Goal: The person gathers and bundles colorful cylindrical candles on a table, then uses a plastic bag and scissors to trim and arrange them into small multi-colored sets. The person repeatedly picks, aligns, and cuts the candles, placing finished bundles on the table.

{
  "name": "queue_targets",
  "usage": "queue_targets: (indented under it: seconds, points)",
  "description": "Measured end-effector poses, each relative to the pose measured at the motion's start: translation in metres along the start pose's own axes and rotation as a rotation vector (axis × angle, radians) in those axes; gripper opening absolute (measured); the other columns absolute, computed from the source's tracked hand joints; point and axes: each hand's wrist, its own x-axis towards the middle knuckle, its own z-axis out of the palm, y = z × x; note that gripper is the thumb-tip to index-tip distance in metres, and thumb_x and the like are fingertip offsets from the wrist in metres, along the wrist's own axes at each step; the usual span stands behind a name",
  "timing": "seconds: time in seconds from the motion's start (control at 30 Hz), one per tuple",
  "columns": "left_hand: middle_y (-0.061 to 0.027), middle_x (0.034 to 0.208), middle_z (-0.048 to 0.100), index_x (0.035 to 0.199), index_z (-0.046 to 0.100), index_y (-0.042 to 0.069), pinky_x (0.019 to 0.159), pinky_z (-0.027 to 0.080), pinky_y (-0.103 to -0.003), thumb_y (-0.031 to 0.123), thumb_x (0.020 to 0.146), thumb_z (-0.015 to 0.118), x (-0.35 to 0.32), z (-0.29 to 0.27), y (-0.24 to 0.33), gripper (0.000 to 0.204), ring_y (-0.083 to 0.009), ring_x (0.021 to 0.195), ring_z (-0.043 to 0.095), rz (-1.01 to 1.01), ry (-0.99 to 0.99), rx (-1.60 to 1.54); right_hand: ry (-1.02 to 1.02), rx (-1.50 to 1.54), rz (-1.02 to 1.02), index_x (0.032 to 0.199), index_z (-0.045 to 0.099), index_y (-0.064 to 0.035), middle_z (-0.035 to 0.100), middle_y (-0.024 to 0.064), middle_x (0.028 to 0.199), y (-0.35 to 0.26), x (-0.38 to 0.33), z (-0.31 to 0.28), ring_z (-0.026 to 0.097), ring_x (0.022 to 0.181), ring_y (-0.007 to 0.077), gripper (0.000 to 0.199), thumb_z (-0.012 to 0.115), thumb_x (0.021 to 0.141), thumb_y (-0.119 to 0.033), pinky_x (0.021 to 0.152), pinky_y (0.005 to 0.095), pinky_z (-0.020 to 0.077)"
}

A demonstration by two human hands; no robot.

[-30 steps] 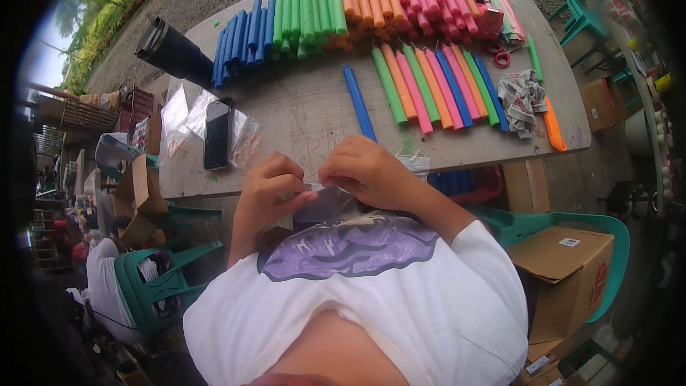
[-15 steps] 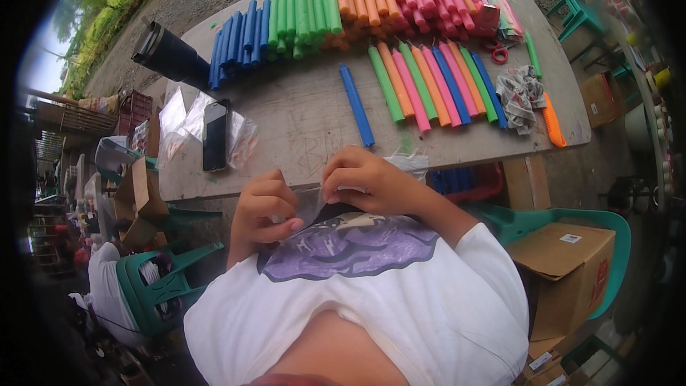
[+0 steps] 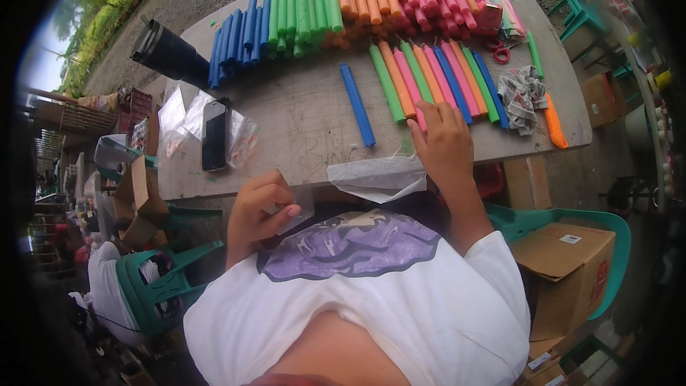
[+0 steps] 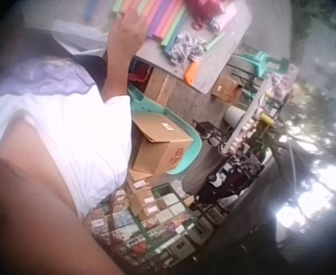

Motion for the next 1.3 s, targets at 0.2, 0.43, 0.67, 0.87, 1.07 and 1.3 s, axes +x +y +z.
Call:
queue_targets:
  seconds: [0.2,0.43,0.67,0.87,1.07,1.3]
  points:
    - [-0.0064,0.072,0.054,0.077,0.059,0.006,0.056,0.040,-0.032,0.010,0.074,0.082,0.010,-0.005,0.003,0.024,-0.0208,0.065,0.053,-0.051,-0.048,0.150,-0.035,-0.236,0.137,0.120,0.055,-0.0081,0.059,0.0124,0.099,0.002,-0.022,0.013,0.063,0.093,0.0300,0.040,0.069,0.087,-0.025,0.078,0.0418,0.0529]
    - [-0.0061,0.071,0.055,0.083,0.067,0.007,0.056,0.040,-0.034,0.006,0.076,0.078,0.014,0.003,0.002,0.014,-0.0229,0.064,0.054,-0.019,0.010,0.222,-0.009,-0.236,0.134,0.117,0.054,-0.0072,0.059,0.0129,0.098,0.003,-0.019,0.017,0.063,0.094,0.0307,0.039,0.069,0.084,-0.021,0.076,0.0424,0.0537]
    - [-0.0060,0.071,0.054,0.082,0.067,0.008,0.056,0.039,-0.035,0.010,0.073,0.080,0.007,-0.001,0.005,0.016,-0.0237,0.065,0.053,-0.074,-0.007,0.261,-0.082,-0.200,0.110,0.125,0.052,-0.0101,0.060,0.0154,0.102,-0.004,-0.010,0.018,0.063,0.096,0.0360,0.042,0.066,0.086,-0.019,0.079,0.0460,0.0527]
    - [-0.0046,0.071,0.051,0.078,0.066,0.009,0.056,0.038,-0.034,0.013,0.065,0.087,0.005,-0.004,0.005,0.025,-0.0233,0.066,0.051,-0.057,-0.014,0.278,0.148,-0.073,0.077,0.118,0.054,-0.0073,0.057,0.0144,0.093,-0.003,-0.002,0.012,0.064,0.082,0.0319,0.030,0.061,0.092,-0.018,0.069,0.0423,0.0536]
    - [-0.0040,0.072,0.049,0.081,0.070,0.013,0.056,0.038,-0.034,0.018,0.063,0.089,0.004,0.001,0.003,0.027,-0.0225,0.066,0.051,-0.058,-0.024,0.288,0.641,0.616,0.174,0.105,0.054,-0.0050,0.052,0.0046,0.082,-0.005,0.006,-0.025,0.048,0.061,0.0103,0.044,0.038,0.105,-0.046,0.054,0.0238,0.0376]
    - [-0.0032,0.071,0.045,0.082,0.074,0.016,0.056,0.038,-0.035,0.017,0.063,0.089,0.012,0.006,0.014,0.024,-0.0215,0.066,0.050,-0.006,-0.040,0.292,0.097,0.835,-0.339,0.105,0.052,-0.0038,0.057,0.0104,0.081,-0.059,0.008,-0.023,0.056,0.062,0.0215,0.037,0.043,0.104,-0.039,0.057,0.0311,0.0440]
